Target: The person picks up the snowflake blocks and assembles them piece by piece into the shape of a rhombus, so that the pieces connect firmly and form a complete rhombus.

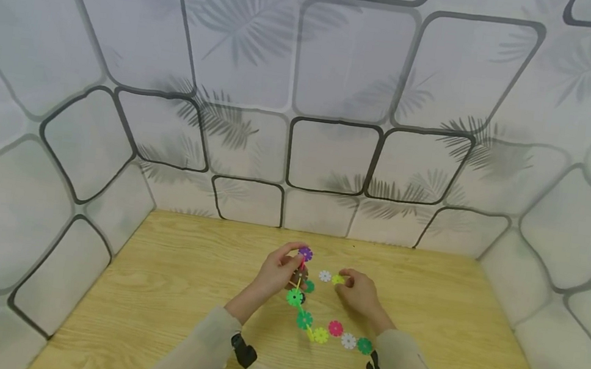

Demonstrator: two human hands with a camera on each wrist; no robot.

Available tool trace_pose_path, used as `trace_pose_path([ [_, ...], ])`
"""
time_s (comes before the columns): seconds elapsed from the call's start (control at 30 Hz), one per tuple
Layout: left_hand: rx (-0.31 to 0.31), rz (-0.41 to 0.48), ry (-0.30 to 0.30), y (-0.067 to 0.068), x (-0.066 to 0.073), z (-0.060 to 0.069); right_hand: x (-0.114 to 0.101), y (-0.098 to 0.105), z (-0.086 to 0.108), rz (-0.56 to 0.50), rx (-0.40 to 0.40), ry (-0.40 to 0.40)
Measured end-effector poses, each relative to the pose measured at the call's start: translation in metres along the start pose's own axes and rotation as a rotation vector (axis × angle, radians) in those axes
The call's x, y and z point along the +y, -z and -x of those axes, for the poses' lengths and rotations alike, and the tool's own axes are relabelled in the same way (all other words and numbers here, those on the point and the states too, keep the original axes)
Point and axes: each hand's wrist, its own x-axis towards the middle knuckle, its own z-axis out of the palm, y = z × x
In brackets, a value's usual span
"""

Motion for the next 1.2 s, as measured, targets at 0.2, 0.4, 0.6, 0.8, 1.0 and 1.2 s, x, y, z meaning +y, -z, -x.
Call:
trace_pose_path([
  [0.2, -0.022, 0.021, -0.001, 0.0, -0.002, 0.0, 0.0, -0.001, -0.001, 0.03, 0.02, 0.02],
  [0.4, -0.027, 0.008, 0.008, 0.0, -0.002, 0.001, -0.002, -0.001, 0.001, 0.007, 0.023, 0.003],
  [0.6, -0.021, -0.023, 0.007, -0.001, -0.001, 0.001, -0.007, 0.001, 0.002, 0.009, 0.024, -0.022],
  [0.8, -0.021, -0.02, 0.004, -0.001, -0.002, 0.0, -0.012, 0.004, 0.005, -0.027, 0.052, -0.031],
  [1.0, -0.018, -0.027, 0.011, 0.0, -0.002, 0.0, -0.013, 0.006, 0.008, -0.072, 0.048, -0.044],
  [1.2, -0.012, -0.041, 0.006, 0.001, -0.002, 0.0, -0.018, 0.01, 0.012, -0.095, 0.053, -0.043],
])
